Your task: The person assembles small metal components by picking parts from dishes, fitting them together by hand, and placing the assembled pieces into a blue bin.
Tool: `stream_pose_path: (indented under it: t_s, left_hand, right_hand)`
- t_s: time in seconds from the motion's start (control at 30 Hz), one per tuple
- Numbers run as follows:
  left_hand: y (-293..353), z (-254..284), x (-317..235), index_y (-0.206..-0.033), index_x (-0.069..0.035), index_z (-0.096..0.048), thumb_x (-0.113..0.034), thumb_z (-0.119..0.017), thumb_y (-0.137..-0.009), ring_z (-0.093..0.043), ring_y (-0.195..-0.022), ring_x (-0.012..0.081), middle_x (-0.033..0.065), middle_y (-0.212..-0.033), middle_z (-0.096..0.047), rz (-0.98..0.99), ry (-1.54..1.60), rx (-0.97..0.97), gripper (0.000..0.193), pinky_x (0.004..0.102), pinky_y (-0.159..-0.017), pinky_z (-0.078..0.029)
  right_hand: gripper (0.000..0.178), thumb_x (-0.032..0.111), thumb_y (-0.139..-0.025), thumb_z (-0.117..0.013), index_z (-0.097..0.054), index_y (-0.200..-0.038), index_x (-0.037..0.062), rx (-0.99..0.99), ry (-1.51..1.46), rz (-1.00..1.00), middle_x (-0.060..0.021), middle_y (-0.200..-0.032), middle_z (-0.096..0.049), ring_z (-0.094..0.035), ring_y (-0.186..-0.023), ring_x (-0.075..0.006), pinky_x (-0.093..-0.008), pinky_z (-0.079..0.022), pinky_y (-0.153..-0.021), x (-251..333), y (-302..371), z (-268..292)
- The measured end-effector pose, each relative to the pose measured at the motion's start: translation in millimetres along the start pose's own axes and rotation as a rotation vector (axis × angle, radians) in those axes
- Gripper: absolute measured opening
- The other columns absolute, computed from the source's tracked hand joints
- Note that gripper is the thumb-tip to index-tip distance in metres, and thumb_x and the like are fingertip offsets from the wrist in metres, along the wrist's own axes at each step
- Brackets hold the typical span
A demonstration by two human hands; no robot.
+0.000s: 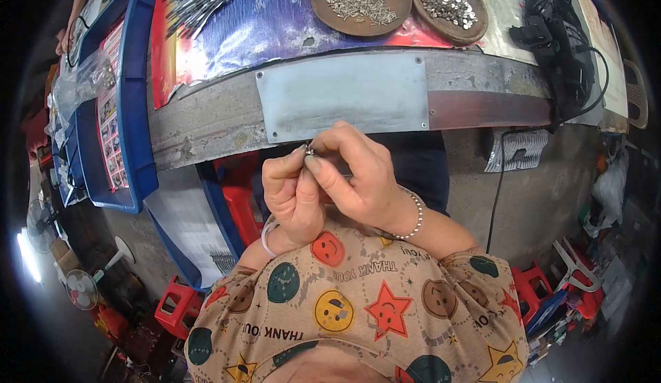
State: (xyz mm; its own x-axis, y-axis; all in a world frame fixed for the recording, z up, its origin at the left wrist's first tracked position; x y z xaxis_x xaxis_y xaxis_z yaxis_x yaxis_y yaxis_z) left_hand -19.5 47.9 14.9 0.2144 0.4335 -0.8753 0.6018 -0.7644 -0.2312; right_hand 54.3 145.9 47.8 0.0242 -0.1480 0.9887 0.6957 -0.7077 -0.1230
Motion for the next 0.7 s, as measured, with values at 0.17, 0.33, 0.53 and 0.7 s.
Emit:
stream_pose_path:
  t_s: [0.17,0.33,0.53,0.7]
  left_hand:
    - [-0.8,-0.4,-0.7,-0.123,0.004,-0.044,0.000,-0.044,-0.097,-0.055,-0.103,0.0123,0.0125,-0.115,-0.057,0.032,-0.100,-0.031,0.027,0.0255,-0.092,-0.043]
    - [-0.1,2.0,-0.2,-0.122,0.003,-0.046,0.000,-0.045,-0.097,-0.055,-0.101,0.0115,0.0116,-0.115,-0.058,0.060,-0.104,-0.009,0.026,0.0253,-0.091,-0.044]
    - [0.3,1.2,4.7,-0.120,0.002,-0.046,0.001,-0.044,-0.096,-0.055,-0.100,0.0112,0.0116,-0.115,-0.058,0.069,-0.087,-0.018,0.024,0.0249,-0.089,-0.044]
    - [-10.0,-5.8,-0.3,-0.128,-0.001,-0.040,-0.002,-0.044,-0.098,-0.052,-0.080,0.0065,0.0071,-0.097,-0.059,0.265,0.001,0.024,0.031,0.0189,-0.069,-0.043]
  right_hand:
    - [0.012,0.000,-0.082,-0.062,-0.055,-0.091,-0.0021,-0.136,0.204,0.259,-0.0114,-0.077,-0.058,-0.055,-0.061,-0.0239,-0.0310,-0.045,-0.054,2.8,2.5,-4.7]
    - [0.012,0.001,-0.085,-0.059,-0.050,-0.093,-0.0007,-0.160,0.230,0.218,-0.0116,-0.078,-0.054,-0.051,-0.062,-0.0265,-0.0343,-0.042,-0.054,-2.4,8.8,-12.7]
    - [0.011,0.009,-0.092,-0.054,-0.051,-0.092,-0.0018,-0.122,0.049,0.001,-0.0096,-0.073,-0.054,-0.051,-0.058,-0.0184,-0.0304,-0.042,-0.053,-5.6,4.6,-12.3]
    - [0.016,0.011,-0.098,-0.047,-0.054,-0.091,-0.0020,0.055,-0.077,-0.053,-0.0037,-0.073,-0.056,-0.049,-0.060,-0.0053,-0.0214,-0.041,-0.055,-4.2,-6.5,3.7]
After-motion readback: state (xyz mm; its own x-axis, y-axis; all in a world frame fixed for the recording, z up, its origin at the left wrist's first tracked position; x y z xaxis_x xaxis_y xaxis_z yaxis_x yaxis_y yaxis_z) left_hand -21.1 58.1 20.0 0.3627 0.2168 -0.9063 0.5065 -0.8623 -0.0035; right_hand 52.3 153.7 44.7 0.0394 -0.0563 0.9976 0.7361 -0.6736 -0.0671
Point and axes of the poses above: each hand's wrist, its own y-axis away from the middle knuckle, its own z-axis out of the back of the hand, x = y × z, the point moved 5 cm from there along -y, towards the middle knuckle
